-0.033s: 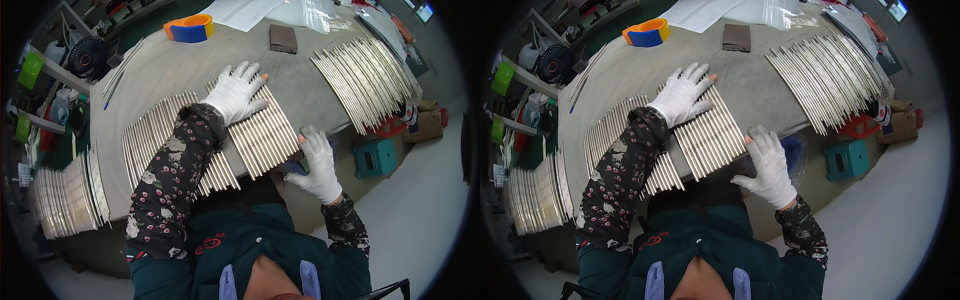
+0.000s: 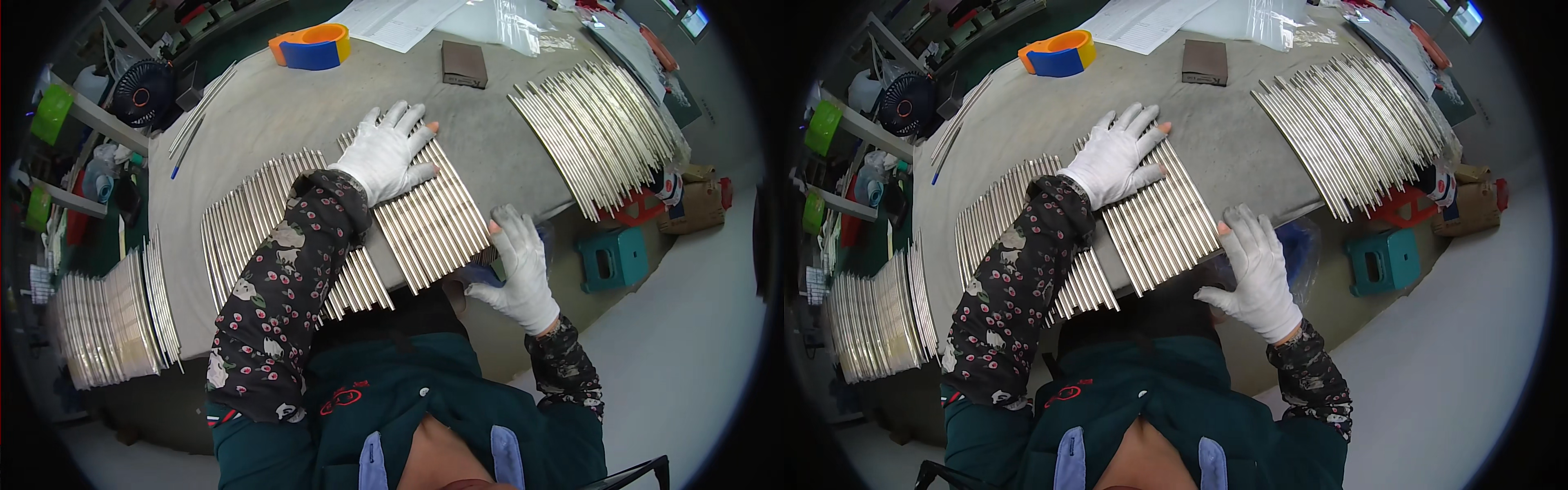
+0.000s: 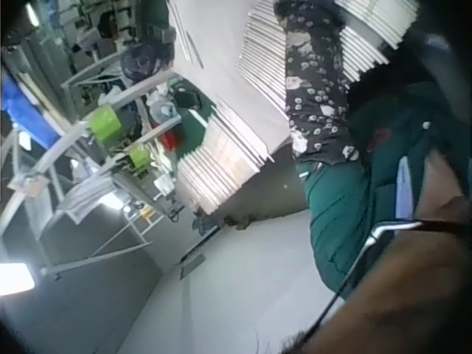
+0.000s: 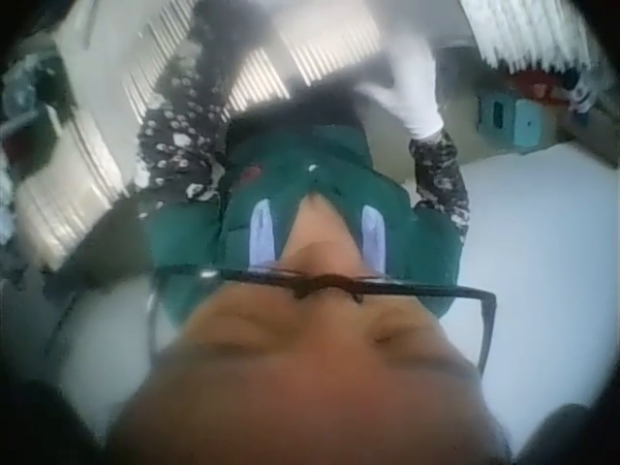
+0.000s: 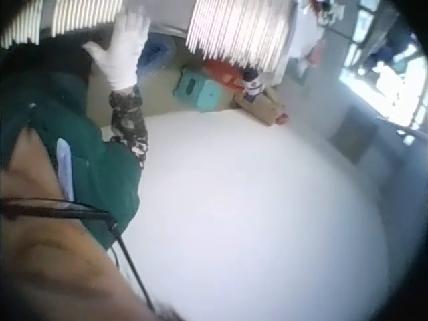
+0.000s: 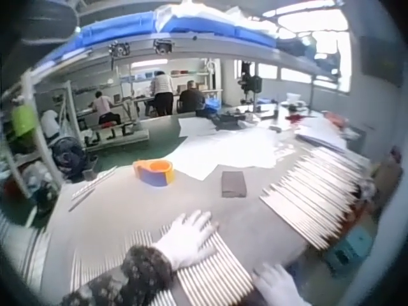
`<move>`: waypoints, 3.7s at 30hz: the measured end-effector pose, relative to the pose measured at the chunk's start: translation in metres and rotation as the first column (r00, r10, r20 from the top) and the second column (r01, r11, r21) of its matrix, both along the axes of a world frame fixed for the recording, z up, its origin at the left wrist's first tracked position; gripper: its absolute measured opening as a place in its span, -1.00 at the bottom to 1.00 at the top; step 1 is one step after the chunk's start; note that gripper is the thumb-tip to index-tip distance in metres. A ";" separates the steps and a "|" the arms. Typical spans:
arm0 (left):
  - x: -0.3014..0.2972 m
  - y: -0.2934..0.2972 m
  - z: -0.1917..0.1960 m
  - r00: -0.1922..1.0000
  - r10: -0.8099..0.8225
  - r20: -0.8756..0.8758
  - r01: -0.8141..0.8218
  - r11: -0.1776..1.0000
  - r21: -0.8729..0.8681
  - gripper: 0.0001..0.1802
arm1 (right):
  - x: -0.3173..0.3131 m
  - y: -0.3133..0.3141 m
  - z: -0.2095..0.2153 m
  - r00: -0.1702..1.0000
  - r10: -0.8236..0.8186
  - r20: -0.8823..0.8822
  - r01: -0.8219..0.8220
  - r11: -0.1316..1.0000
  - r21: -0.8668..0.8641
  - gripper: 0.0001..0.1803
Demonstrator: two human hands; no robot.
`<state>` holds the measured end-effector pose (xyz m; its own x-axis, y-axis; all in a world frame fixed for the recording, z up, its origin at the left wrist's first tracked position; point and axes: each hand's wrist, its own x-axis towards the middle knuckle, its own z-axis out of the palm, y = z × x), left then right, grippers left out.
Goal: Manually sanding and polishing small metal rods on a workbench using a sanding block.
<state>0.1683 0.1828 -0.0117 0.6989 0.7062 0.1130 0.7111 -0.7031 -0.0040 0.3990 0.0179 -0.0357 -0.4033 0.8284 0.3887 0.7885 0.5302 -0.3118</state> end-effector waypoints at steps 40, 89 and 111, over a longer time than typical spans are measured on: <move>-0.096 -0.082 0.008 0.934 -0.300 0.192 0.330 0.932 -0.148 -0.21 | -0.019 0.232 0.060 0.812 -0.548 0.202 0.566 0.823 -0.046 -0.55; -0.089 -0.085 0.010 0.955 -0.254 0.151 0.274 0.953 -0.130 -0.33 | -0.110 -0.036 0.064 0.930 -0.317 0.187 0.323 0.947 0.003 -0.33; -0.090 -0.085 0.015 0.959 -0.250 0.137 0.269 0.952 -0.146 -0.27 | -0.111 -0.037 0.069 0.921 -0.331 0.203 0.339 0.941 -0.006 -0.37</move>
<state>0.0782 0.0982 0.0036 0.8491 0.5180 0.1032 0.4931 -0.8475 0.1966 0.2879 -0.0192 0.0334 -0.1641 0.9416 0.2939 0.9655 0.2144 -0.1479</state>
